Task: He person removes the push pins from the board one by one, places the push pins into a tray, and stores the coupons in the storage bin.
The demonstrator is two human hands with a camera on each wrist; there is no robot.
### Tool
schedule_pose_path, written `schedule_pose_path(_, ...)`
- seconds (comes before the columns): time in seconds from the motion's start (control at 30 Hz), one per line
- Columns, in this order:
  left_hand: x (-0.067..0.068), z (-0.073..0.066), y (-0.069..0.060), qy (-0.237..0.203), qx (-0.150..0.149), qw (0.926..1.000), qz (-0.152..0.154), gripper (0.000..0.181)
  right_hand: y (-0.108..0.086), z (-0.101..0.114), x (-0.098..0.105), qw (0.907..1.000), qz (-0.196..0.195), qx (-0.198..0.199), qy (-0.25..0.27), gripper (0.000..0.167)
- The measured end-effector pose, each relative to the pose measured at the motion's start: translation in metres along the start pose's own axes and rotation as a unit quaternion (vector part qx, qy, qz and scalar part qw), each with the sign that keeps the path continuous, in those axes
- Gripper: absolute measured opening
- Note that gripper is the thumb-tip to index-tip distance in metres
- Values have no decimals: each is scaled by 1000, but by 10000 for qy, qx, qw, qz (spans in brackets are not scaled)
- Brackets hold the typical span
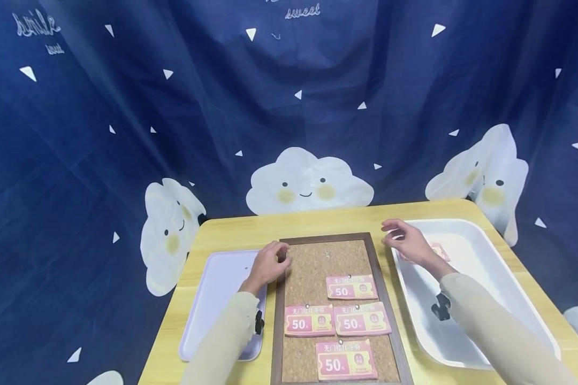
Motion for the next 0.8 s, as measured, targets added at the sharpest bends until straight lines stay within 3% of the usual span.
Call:
schedule_pose_path(0.23,-6,-12,2,-221,-171,9996,45,35,-1,8,-13,9994,167,300,102,41)
schedule_pose_path(0.4,-11,-15,3,-149,-159,9997,83,35,-3,13,-21,9982,350,462,140,42)
schedule_pose_path(0.63,-15,-20,5,-233,-123,9996,103,33,-4,16,-25,9976,441,444,312,41)
schedule_pose_path(0.8,-19,-26,6,-287,-171,9993,175,33,-6,18,-31,9960,747,375,321,39)
Point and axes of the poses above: each hand's wrist, its own y-axis towards the middle knuckle, its own x-axis out of the back of the hand, z = x × y, the point moved 5 cm from there along y, towards the middle knuckle, and after that the axes turned 7 degrees about z, right-handed, at the moved point
